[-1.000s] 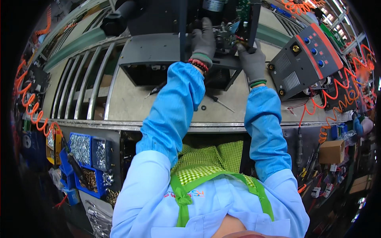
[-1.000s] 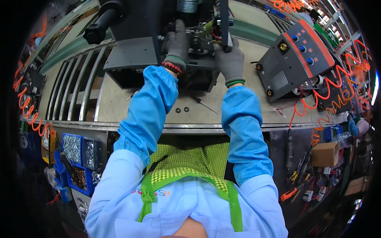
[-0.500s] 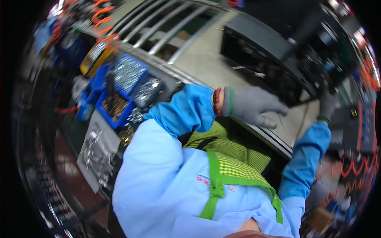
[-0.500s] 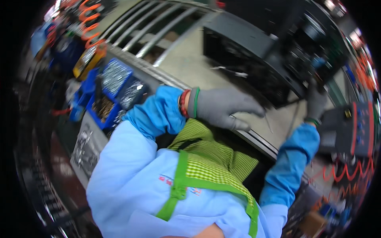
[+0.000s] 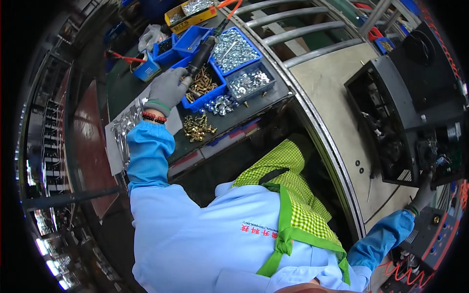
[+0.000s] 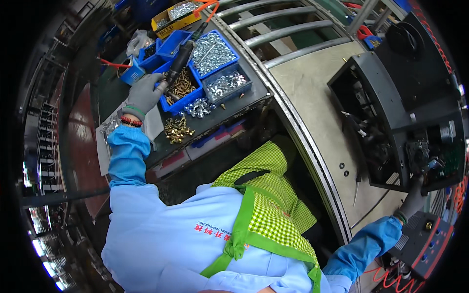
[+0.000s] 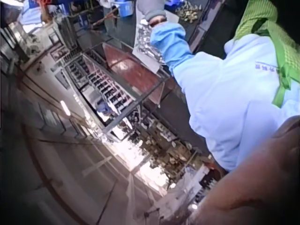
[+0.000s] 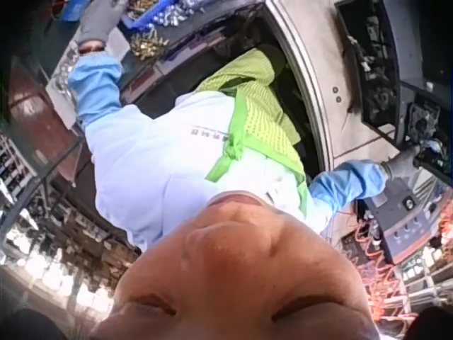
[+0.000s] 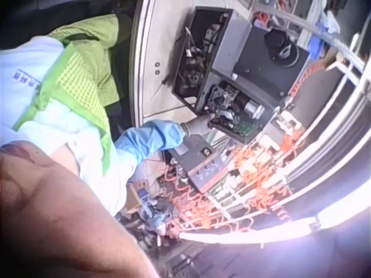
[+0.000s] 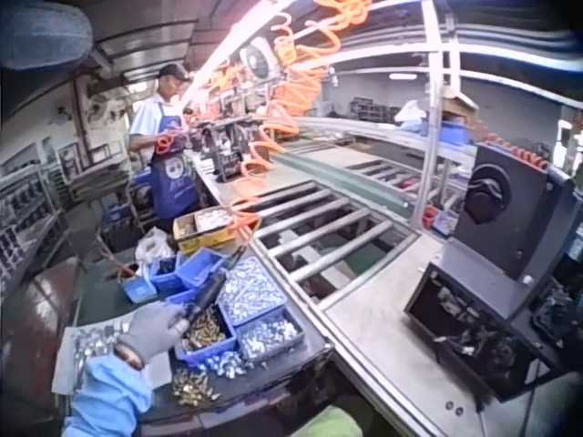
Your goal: The person assembles an electronic device on a workbench, using various tools to secure internal components. They manipulate wires and circuit boards, then use a pneumatic screwdriver and a wrench to tighten screws and fasteners. The person also uses a screwdriver for fine adjustments and a soldering iron to work on the device's connections.
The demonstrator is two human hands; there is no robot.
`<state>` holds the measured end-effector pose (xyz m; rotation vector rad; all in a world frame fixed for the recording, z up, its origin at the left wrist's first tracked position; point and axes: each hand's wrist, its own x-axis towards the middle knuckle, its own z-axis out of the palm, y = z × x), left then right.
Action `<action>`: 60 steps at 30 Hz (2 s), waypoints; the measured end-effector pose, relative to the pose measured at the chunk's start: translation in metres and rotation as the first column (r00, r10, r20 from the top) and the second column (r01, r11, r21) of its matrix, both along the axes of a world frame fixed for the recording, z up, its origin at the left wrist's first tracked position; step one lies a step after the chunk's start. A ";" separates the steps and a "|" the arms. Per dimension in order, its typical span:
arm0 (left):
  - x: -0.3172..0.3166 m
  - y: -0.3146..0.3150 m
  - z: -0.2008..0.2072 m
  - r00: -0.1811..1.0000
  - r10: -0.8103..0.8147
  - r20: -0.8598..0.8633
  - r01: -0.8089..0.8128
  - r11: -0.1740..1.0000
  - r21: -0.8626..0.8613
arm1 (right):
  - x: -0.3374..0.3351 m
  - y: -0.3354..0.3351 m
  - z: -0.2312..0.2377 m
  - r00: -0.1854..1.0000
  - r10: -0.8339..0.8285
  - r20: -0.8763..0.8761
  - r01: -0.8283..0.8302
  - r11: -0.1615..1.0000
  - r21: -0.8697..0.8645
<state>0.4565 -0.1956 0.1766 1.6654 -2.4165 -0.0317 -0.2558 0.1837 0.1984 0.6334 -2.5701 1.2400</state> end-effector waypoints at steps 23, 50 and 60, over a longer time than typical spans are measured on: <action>-0.027 0.072 -0.081 0.979 -0.185 0.087 0.162 0.961 0.222 | 0.015 -0.008 0.005 0.996 0.071 -0.049 -0.072 0.997 -0.023; -0.021 0.038 -0.085 0.965 -0.113 -0.235 0.154 0.974 0.166 | 0.001 0.000 -0.002 0.992 0.115 -0.048 -0.116 0.993 -0.008; -0.006 0.039 -0.069 0.982 -0.153 -0.108 0.176 0.953 0.246 | 0.001 -0.002 0.000 0.996 0.008 -0.090 -0.001 0.997 0.080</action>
